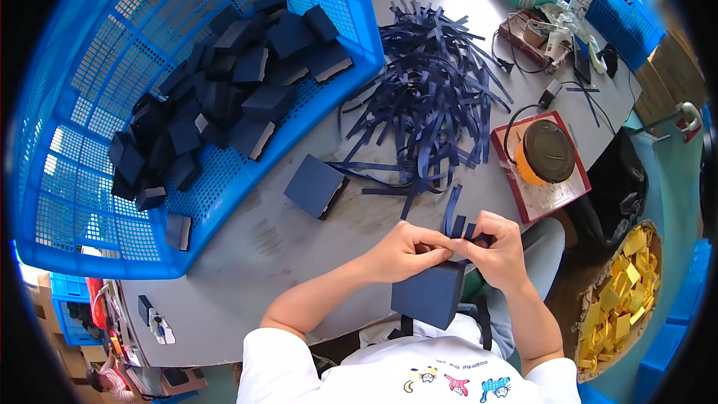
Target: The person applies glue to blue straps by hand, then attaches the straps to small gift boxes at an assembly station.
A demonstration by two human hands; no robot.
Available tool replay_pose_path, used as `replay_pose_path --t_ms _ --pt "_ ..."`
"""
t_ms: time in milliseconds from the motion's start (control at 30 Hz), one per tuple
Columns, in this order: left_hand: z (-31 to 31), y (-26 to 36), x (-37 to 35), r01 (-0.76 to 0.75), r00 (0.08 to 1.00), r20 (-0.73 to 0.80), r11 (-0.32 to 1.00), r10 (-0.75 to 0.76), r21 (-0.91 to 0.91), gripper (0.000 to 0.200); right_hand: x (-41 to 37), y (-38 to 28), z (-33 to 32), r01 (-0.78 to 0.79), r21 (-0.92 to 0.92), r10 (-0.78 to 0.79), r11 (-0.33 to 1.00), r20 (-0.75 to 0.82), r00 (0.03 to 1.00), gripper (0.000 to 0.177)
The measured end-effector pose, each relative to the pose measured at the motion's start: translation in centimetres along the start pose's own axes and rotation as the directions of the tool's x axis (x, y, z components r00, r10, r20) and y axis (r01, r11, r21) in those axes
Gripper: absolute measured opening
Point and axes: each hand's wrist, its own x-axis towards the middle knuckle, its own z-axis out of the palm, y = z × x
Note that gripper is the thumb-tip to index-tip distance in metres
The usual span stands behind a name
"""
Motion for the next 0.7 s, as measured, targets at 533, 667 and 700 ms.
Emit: replay_pose_path --t_ms 533,667,700 --pt "-3.0 0.1 0.0 0.177 0.969 -0.173 0.984 -0.176 -0.007 0.016 2.4 -0.3 -2.8 -0.044 0.157 0.045 0.987 -0.005 0.999 0.025" --pt "-1.7 0.7 -0.4 0.203 0.974 -0.099 0.979 -0.205 -0.027 0.016 5.4 2.6 -0.8 0.141 -0.628 -0.439 0.765 -0.348 0.828 0.023" --pt "-1.6 0.7 -0.5 0.175 0.980 -0.091 0.984 -0.176 -0.019 0.016 5.2 1.6 -0.9 0.148 -0.370 -0.281 0.917 -0.339 0.898 0.022"
